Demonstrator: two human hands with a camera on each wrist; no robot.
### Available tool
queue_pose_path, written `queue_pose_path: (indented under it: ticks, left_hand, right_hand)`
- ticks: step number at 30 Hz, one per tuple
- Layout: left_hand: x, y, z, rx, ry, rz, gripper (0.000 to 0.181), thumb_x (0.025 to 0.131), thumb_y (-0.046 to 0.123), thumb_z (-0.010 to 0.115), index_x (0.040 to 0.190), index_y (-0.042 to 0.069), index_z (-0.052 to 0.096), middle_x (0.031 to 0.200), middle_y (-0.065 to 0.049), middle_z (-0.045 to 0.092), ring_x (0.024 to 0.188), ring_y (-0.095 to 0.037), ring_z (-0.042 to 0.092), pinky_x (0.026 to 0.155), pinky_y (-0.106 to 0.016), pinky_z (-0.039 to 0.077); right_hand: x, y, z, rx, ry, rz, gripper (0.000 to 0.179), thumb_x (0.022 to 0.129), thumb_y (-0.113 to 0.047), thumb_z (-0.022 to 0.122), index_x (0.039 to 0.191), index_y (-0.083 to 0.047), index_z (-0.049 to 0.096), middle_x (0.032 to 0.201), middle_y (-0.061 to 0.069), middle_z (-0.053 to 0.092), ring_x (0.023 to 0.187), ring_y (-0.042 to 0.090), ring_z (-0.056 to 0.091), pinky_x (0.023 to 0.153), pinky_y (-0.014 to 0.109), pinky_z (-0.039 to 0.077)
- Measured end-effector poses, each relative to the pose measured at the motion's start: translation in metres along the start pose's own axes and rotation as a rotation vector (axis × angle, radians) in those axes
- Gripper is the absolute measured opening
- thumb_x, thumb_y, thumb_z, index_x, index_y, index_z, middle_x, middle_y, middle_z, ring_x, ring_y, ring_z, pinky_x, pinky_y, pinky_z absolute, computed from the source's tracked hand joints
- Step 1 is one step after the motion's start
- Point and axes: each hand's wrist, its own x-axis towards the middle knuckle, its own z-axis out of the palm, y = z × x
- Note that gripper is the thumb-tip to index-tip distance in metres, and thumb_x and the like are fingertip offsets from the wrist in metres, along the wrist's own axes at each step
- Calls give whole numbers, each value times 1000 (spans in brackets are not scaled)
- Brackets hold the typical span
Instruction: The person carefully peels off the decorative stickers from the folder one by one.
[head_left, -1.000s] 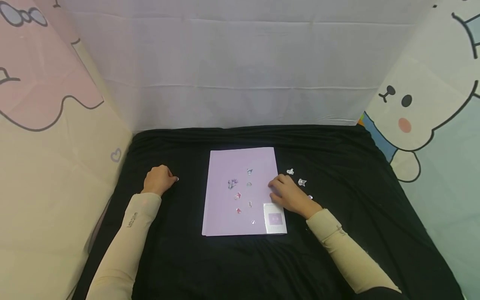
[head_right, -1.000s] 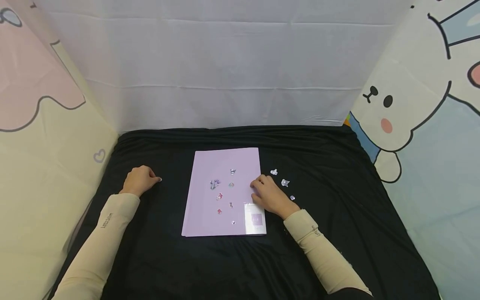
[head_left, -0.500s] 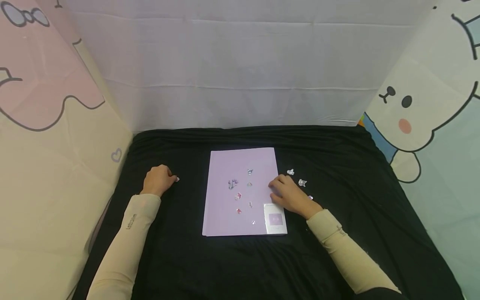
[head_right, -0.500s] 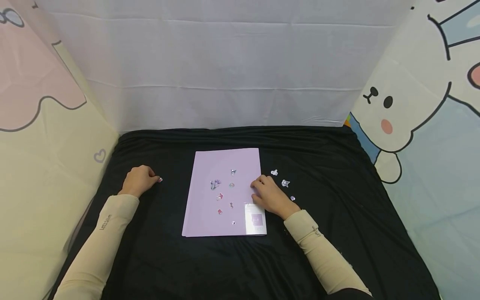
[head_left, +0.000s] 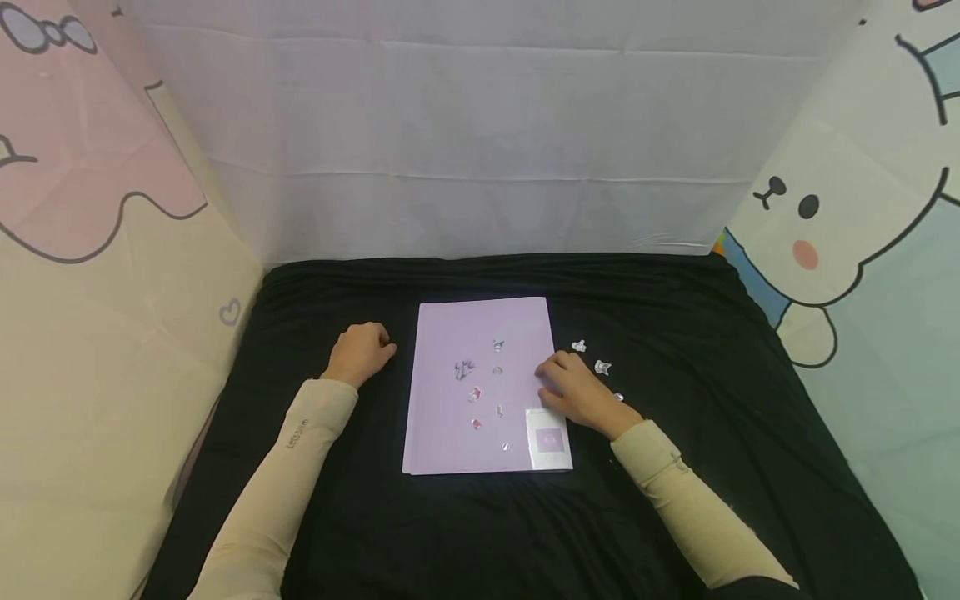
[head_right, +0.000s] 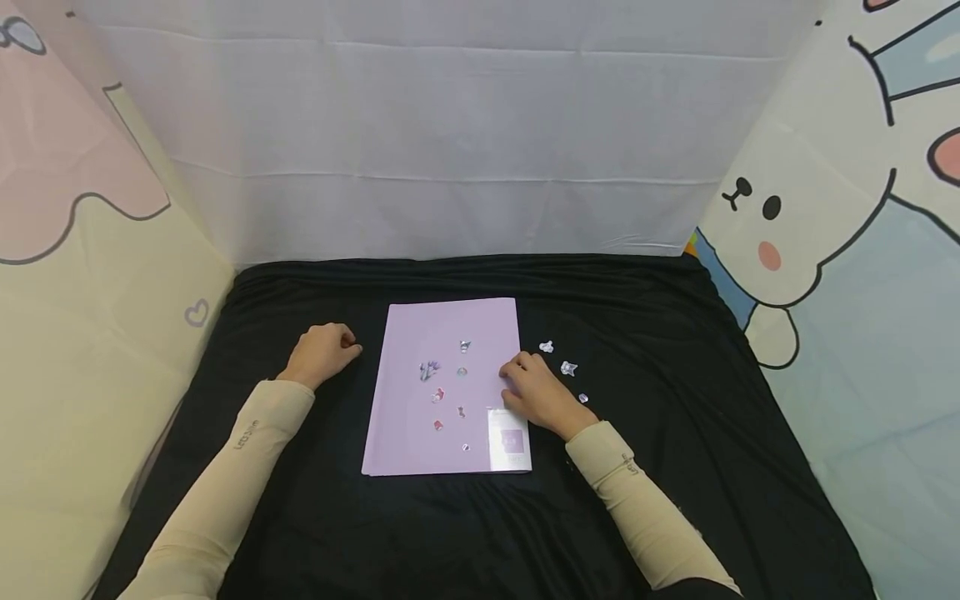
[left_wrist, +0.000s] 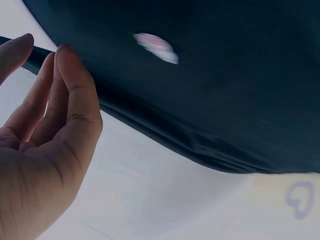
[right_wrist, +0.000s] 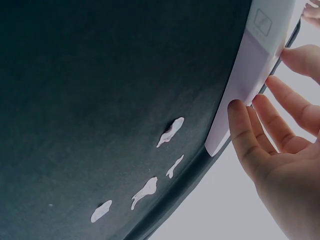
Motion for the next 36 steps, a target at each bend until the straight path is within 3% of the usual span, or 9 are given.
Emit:
queue_pose_path:
  ticks: [7, 13, 21, 25, 36]
  left_hand:
    - [12, 45, 23, -8, -27, 62, 19, 93, 17, 68, 102, 0, 72, 92, -13, 70, 73, -25, 63, 67, -40, 55]
    - [25, 79, 46, -6, -59, 125, 20, 92, 18, 67, 102, 2, 72, 92, -10, 68, 80, -25, 61, 73, -41, 53]
    - [38, 116, 65, 7, -80, 235, 17, 91, 18, 67, 98, 4, 71, 88, -7, 66, 81, -22, 58, 78, -38, 51]
    - [40, 128, 67, 20, -79, 259, 13, 90, 17, 67, 90, 4, 70, 85, -7, 65, 78, -22, 57, 73, -38, 50]
    - [41, 140, 72, 43, -89, 266, 17, 92, 22, 70, 92, 6, 74, 89, -7, 71, 77, -20, 62, 75, -37, 53]
  right_hand:
    - [-1, 2, 2, 4, 14, 2, 28, 89, -12, 73, 115, -2, 67, 112, 13, 59, 102, 28, 53, 89, 42, 49]
    - [-2, 3, 3, 6, 10, 2, 28, 90, -13, 72, 115, -2, 66, 113, 13, 59, 102, 28, 53, 90, 42, 49]
    - [0, 1, 1, -4, -16, 11, 29, 90, -14, 73, 116, -3, 66, 113, 13, 58, 103, 27, 53, 90, 41, 49]
    - [1, 1, 1, -14, -15, 5, 28, 90, -13, 73, 116, -3, 66, 112, 12, 58, 102, 27, 53, 90, 41, 50]
    - [-1, 4, 0, -13, -23, 20, 28, 91, -15, 72, 116, -5, 66, 112, 11, 58, 101, 25, 52, 89, 39, 50]
